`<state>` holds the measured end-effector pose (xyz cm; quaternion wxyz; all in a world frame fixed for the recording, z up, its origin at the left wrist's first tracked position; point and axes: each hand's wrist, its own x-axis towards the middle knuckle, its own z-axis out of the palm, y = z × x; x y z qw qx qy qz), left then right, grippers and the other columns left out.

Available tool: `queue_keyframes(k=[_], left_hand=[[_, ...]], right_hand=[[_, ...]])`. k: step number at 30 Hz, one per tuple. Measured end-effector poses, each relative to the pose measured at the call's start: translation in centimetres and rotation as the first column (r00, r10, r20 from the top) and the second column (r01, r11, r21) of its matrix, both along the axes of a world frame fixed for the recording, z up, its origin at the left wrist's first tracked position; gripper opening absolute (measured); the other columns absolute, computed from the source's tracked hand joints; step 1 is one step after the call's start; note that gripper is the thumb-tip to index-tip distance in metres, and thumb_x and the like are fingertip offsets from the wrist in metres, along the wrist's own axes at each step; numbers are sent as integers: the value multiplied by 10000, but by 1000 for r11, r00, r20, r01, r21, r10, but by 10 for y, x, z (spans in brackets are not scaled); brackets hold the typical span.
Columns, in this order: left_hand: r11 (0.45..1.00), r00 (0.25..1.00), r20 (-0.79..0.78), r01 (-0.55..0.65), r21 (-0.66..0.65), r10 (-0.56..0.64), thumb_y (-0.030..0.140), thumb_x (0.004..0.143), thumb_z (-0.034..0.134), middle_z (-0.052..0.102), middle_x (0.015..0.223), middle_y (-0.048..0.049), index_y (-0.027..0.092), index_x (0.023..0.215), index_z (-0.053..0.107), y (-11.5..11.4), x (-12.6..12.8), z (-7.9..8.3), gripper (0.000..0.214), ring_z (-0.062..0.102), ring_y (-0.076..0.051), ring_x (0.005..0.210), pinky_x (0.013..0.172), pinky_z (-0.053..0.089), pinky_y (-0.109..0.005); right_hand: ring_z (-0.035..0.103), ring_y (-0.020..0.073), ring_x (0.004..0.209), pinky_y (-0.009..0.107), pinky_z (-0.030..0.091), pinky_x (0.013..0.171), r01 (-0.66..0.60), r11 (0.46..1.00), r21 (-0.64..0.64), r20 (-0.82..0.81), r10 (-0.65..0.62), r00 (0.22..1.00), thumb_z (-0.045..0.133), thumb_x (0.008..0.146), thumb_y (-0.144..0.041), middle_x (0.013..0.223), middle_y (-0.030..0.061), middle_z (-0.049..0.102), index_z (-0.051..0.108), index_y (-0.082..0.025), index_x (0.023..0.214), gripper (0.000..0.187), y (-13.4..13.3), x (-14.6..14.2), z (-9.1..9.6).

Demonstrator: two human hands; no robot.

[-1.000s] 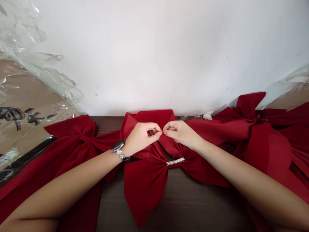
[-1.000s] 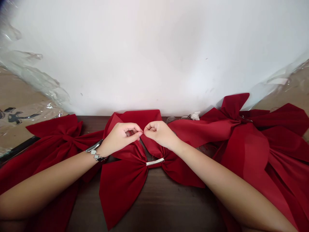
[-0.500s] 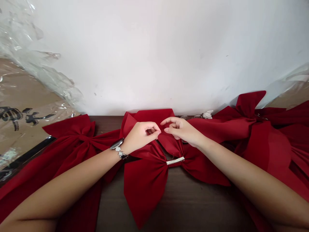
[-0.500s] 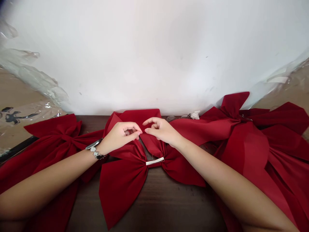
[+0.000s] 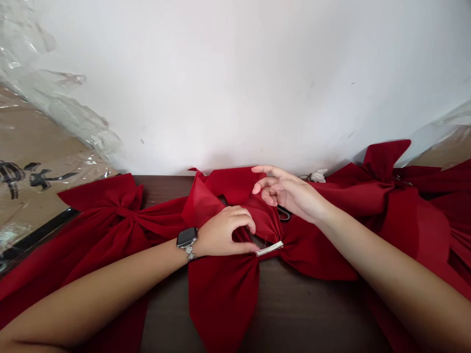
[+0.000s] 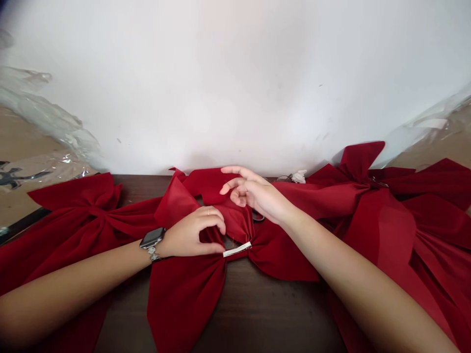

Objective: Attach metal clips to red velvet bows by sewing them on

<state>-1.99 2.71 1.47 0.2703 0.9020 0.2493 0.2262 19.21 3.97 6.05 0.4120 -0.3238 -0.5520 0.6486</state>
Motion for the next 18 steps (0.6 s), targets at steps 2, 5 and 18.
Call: queue_keyframes(k=[2,5,18], left_hand=[[990,969,208,-124,-67,135,341,865,635,619,858,-19,176,872,589,-1,-2,8,171,568,-132,789,750,444,-257],[950,821,479,-257,-176,311,290,926,538,559,818,-2,182,908,553,-5,-7,24,111,521,-104,695,656,445,-231],[896,924,380,-204,395,43,151,773,702,658,669,-3,193,905,698,-19,-17,76,138,601,-119,633,640,520,-254]], right_hand=[[456,102,613,259,352,581,-80,996,-34,-106,76,991,471,724,-107,1004,69,674,468,-207,1268,553,-12,-4,12],[462,109,628,270,370,607,-173,984,-28,-176,166,970,454,737,-86,1040,73,688,445,-229,1288,569,-30,-10,25],[417,99,637,257,364,619,-241,952,190,-46,254,966,453,917,-110,871,17,629,455,-247,1283,391,-49,-11,28]])
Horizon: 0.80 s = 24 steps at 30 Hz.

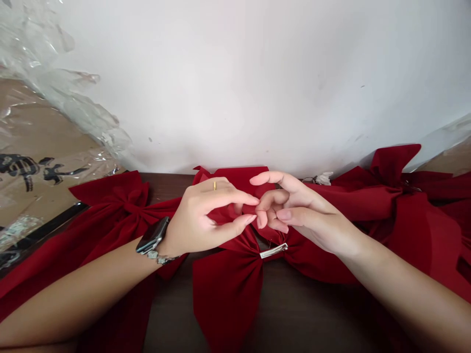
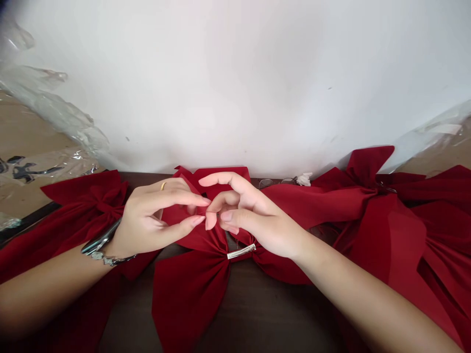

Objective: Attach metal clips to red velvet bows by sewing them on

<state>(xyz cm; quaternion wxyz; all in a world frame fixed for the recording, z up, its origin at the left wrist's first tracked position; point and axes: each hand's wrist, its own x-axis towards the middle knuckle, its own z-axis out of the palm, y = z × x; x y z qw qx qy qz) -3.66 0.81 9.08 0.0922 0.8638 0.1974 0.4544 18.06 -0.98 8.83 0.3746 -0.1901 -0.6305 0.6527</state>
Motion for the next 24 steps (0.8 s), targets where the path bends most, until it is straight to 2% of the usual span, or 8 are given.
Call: queue_keyframes(k=[5,8,11,14,16,18,21,24], left_hand=[[977,993,-109,-30,211,55,135,796,685,704,680,1,215,794,690,-3,-2,8,80,634,-122,619,650,530,-273],[950,986,-153,-17,311,68,153,811,667,733,716,14,244,787,694,-3,-4,12,99,647,-131,624,651,522,-294],[964,981,-176,-33,264,82,220,828,671,705,640,39,251,694,672,-8,-3,15,138,611,-109,549,586,489,-277],[991,986,-154,-46,126,65,250,798,713,540,450,77,217,538,542,-16,0,18,313,526,-74,453,546,455,-251],[995,989,-143,-22,94,36,220,784,720,419,388,92,204,496,459,-21,1,17,389,474,-65,415,530,434,-249],[991,991,-131,8,135,10,190,789,707,377,383,97,211,505,457,-24,2,15,379,438,-63,388,514,417,-259],[974,990,-137,48,223,-18,170,792,702,423,419,98,238,564,511,-27,2,12,305,426,-64,377,500,409,-270],[969,986,-165,63,240,-23,175,800,692,428,419,100,256,609,533,-27,3,12,262,447,-72,380,496,415,-268]], right_hand=[[408,98,623,241,339,581,10,999,36,75,-13,997,453,931,-120,871,11,636,451,-254,1121,233,-4,2,5],[410,97,618,238,346,579,-32,999,25,103,29,994,447,925,-97,859,24,654,440,-231,1022,166,-7,2,8],[397,82,577,229,351,556,-76,997,8,92,75,993,446,954,-134,825,27,653,431,-213,1022,105,-8,0,7],[382,58,536,204,333,512,-72,997,5,99,71,993,448,985,-205,800,11,630,462,-195,1054,71,-7,-3,5],[396,46,543,192,356,523,-80,996,27,129,76,989,474,980,-216,792,1,606,521,-173,1052,96,-7,-5,4],[452,49,590,186,403,567,-100,993,63,174,88,981,522,957,-205,778,-3,588,584,-153,1015,100,-8,-6,5],[556,78,705,196,468,646,-120,984,129,217,90,972,581,918,-181,802,14,616,632,-140,959,77,-8,-6,7],[582,81,722,191,483,659,-124,974,188,213,83,974,604,897,-160,817,18,637,640,-140,903,42,-8,-6,7]])
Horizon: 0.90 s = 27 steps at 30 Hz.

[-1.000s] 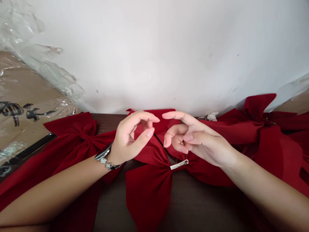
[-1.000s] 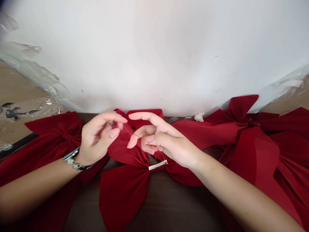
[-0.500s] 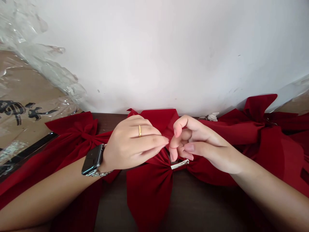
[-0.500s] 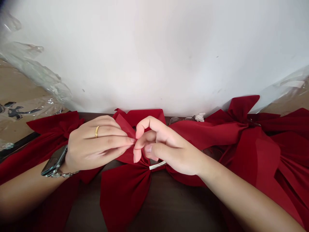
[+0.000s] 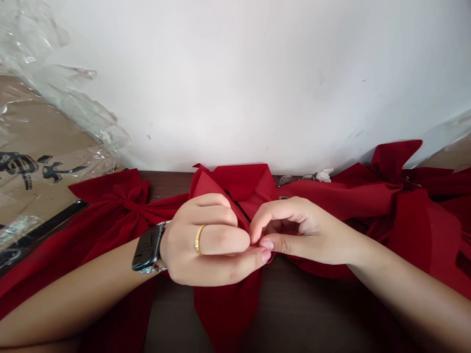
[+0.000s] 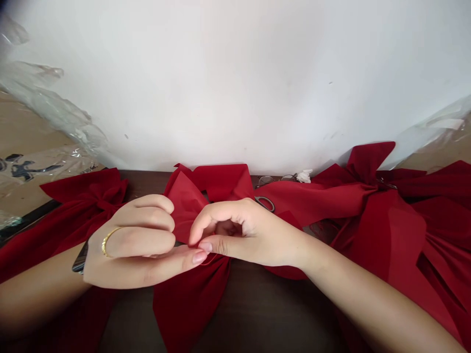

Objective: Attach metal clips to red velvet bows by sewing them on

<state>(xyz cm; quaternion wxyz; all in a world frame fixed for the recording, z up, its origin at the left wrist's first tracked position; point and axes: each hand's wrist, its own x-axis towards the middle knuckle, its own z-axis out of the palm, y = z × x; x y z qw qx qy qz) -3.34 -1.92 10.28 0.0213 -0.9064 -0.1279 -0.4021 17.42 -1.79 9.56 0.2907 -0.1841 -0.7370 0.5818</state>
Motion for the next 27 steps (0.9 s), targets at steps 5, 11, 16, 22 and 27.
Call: queue_keyframes(k=[5,11,16,22,27], left_hand=[[1000,1000,-19,14,-24,-14,203,836,651,411,401,98,259,605,540,2,1,2,262,441,-82,370,493,423,-271],[995,978,-188,77,-58,-87,156,833,627,571,550,76,332,754,657,7,-6,9,195,556,-91,464,520,444,-276],[994,968,-230,106,14,-100,165,831,633,629,630,60,332,803,667,11,-13,7,173,606,-105,536,565,477,-286],[999,994,-104,-21,47,26,147,820,656,558,587,65,356,860,659,5,-13,-3,213,560,-95,503,569,453,-292],[987,984,-123,-116,113,130,181,837,644,510,533,55,366,863,683,1,-12,-5,191,507,-108,444,532,450,-314]], right_hand=[[543,69,645,170,437,580,17,997,70,33,-20,999,605,900,-181,752,5,618,627,-142,862,58,0,0,-3],[572,76,657,182,475,609,107,993,-50,19,-107,994,593,913,-204,746,10,621,602,-140,870,77,0,2,-2],[577,62,632,163,478,593,96,984,-151,-44,-104,994,628,890,-182,715,0,626,611,-131,844,70,2,4,0],[601,75,623,178,502,581,99,970,-224,-76,-118,990,685,849,-205,695,8,656,656,-133,822,83,1,2,0],[604,79,597,177,500,543,113,959,-260,-72,-136,988,743,794,-211,679,13,665,667,-128,777,113,0,0,-1]])
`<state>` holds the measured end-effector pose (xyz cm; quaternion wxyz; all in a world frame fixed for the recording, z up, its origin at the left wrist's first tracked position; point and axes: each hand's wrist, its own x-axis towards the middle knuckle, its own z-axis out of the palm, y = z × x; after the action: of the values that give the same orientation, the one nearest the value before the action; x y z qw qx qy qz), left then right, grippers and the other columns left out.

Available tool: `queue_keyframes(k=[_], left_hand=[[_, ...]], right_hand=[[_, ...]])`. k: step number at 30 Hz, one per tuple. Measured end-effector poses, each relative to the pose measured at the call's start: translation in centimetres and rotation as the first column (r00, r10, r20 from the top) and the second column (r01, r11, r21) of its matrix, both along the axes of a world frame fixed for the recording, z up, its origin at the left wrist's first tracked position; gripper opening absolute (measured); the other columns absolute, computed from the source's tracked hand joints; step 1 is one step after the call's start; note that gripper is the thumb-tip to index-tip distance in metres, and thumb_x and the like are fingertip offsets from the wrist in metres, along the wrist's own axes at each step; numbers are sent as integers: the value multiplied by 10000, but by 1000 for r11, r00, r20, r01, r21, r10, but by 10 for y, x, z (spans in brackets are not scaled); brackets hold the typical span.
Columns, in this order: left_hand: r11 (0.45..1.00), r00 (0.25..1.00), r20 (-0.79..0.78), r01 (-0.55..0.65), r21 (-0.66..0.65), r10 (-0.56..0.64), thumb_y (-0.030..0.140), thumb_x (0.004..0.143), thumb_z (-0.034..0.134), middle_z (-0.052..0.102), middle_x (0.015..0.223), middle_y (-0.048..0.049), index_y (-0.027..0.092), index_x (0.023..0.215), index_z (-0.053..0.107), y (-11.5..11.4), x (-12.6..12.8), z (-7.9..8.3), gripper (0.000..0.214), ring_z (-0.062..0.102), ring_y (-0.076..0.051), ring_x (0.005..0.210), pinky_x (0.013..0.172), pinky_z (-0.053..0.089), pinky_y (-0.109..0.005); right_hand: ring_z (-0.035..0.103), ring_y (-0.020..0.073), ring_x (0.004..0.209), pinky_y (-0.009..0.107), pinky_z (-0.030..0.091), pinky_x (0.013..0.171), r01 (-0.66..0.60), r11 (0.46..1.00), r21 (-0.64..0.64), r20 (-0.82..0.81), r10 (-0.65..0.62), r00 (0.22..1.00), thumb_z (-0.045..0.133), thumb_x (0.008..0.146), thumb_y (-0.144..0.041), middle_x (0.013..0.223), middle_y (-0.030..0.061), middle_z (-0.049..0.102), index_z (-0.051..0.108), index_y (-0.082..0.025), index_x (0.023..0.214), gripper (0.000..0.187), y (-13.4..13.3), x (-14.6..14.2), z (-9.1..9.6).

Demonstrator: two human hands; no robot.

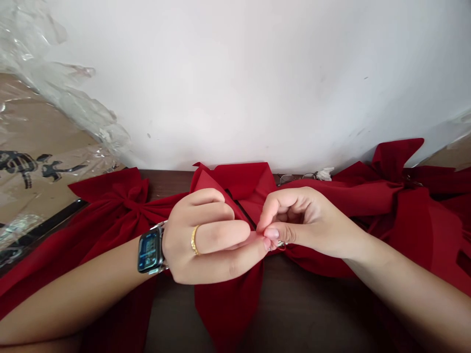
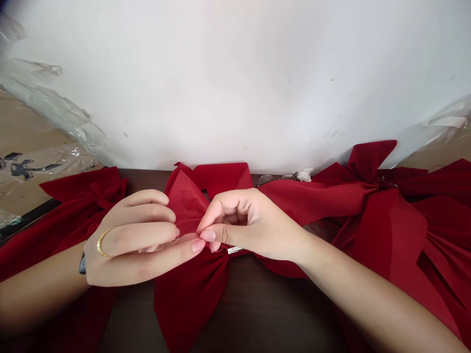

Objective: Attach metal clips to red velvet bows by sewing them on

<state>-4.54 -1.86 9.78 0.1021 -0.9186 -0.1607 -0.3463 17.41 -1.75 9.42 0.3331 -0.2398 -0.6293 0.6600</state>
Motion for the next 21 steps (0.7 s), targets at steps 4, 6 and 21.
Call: queue_keyframes(k=[4,6,21], left_hand=[[985,997,26,66,159,-71,154,809,649,521,548,60,372,804,670,1,1,-1,219,522,-109,454,507,460,-306],[974,994,43,90,210,-101,131,797,651,545,574,62,361,793,666,0,2,0,231,529,-102,460,506,463,-302],[979,971,-142,182,-92,-194,175,910,491,738,830,11,268,842,671,19,11,-5,214,643,-114,607,499,453,-247]], right_hand=[[616,85,618,177,503,546,2,1000,-7,-3,-2,1000,737,798,-192,693,25,676,674,-126,795,91,-1,0,-2],[615,87,616,178,497,541,5,1000,-1,8,-5,1000,735,800,-193,689,23,673,674,-127,796,90,-2,-1,-3],[494,45,527,160,357,474,72,997,-3,155,-71,985,617,890,-253,634,-36,591,544,-155,798,153,1,-6,0]])
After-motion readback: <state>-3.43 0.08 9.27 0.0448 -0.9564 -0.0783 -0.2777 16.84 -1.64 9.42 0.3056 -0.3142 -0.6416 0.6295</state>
